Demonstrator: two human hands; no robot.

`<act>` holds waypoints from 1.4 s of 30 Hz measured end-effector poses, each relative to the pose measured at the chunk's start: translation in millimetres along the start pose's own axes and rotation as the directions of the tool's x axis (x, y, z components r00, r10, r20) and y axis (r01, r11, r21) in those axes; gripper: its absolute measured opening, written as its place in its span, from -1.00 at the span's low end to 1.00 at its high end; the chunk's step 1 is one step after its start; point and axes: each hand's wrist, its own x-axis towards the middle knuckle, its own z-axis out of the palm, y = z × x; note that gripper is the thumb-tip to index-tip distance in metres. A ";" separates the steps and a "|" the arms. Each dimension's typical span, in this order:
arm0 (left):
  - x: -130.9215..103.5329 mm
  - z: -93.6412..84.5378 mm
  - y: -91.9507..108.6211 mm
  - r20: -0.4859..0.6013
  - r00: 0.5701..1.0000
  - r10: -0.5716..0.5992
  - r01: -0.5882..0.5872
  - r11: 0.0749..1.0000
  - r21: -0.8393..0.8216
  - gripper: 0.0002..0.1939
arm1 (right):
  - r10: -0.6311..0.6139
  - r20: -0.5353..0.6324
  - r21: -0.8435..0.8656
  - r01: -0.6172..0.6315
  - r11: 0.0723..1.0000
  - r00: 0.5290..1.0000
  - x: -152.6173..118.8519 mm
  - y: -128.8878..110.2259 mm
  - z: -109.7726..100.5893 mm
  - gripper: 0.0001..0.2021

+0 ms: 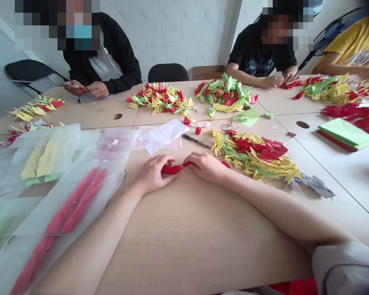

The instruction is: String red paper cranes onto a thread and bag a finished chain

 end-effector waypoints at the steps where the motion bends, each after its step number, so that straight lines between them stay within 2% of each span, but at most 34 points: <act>1: -0.3 -0.8 -0.3 0.005 1.000 0.002 -0.001 1.000 -0.011 -0.72 | 0.038 -0.027 -0.060 -0.039 0.997 0.999 -0.7 2.9 -5.3 -0.78; 3: -0.2 -1.6 -1.0 0.002 1.000 -0.011 0.012 0.999 -0.047 -0.85 | 0.111 -0.088 -0.199 -0.127 0.972 0.990 -2.1 6.9 -13.9 -0.87; 5: 0.6 -1.1 -1.7 -0.015 1.000 -0.027 0.025 0.996 -0.086 -0.86 | 0.121 -0.142 -0.285 -0.158 0.946 0.982 -3.0 7.2 -15.9 -0.88; 8: 1.9 1.2 -1.7 -0.031 0.999 -0.006 0.002 0.994 -0.113 -0.87 | -0.022 -0.145 -0.246 -0.014 0.969 0.989 -3.5 2.5 -6.2 -0.83; 11: 2.3 2.9 -0.6 -0.033 0.999 0.010 -0.014 0.993 -0.116 -0.85 | -0.174 -0.049 -0.140 0.165 0.976 0.984 -3.4 0.3 6.2 -0.73; 14: 2.4 2.8 -0.8 -0.035 0.999 -0.011 0.006 0.991 -0.137 -0.80 | -0.180 -0.016 -0.140 0.176 0.974 0.983 -3.7 7.6 7.1 -0.72; 19: 3.5 2.9 -3.5 -0.090 0.996 0.001 -0.013 0.991 -0.134 -0.73 | -0.176 -0.177 -0.276 0.122 0.953 0.968 -5.9 20.6 -8.6 -0.78; 21: 4.3 5.2 -2.9 -0.104 0.994 0.013 -0.029 0.988 -0.151 -0.72 | -0.223 -0.208 -0.299 0.155 0.942 0.952 -6.5 17.3 -9.9 -0.76; 24: 6.0 10.4 0.8 -0.133 0.991 0.006 -0.035 0.977 -0.211 -0.75 | -0.293 -0.144 -0.244 0.253 0.936 0.945 -6.4 7.0 -2.3 -0.62; 26: 7.4 13.3 3.5 -0.148 0.989 -0.006 -0.032 0.968 -0.250 -0.78 | -0.268 -0.094 -0.184 0.248 0.951 0.959 -5.7 2.0 4.8 -0.60; 29: 9.6 15.1 4.3 -0.141 0.990 -0.023 -0.014 0.967 -0.254 -0.81 | -0.197 -0.086 -0.126 0.186 0.974 0.977 -5.0 1.9 10.5 -0.70; 34: 10.9 15.5 -3.7 -0.062 0.981 -0.183 0.150 0.923 -0.355 -0.79 | -0.138 -0.117 -0.125 0.124 0.984 0.983 -5.8 9.6 7.9 -0.71; 36: 10.7 15.9 -7.5 -0.040 0.970 -0.242 0.205 0.889 -0.409 -0.78 | -0.060 -0.130 -0.161 0.039 0.986 0.990 -6.1 10.4 6.1 -0.68; 39: 11.3 15.9 -10.1 -0.021 0.960 -0.278 0.235 0.848 -0.475 -0.75 | 0.055 -0.186 -0.238 -0.099 0.966 0.981 -6.1 8.7 3.8 -0.74; 40: 11.9 15.6 -9.7 -0.015 0.960 -0.281 0.233 0.823 -0.518 -0.74 | 0.047 -0.202 -0.246 -0.097 0.964 0.978 -6.0 7.6 3.4 -0.76; 42: 13.5 14.6 -6.7 0.017 0.957 -0.288 0.235 0.741 -0.629 -0.68 | -0.037 -0.215 -0.230 -0.014 0.973 0.976 -6.0 5.2 3.3 -0.76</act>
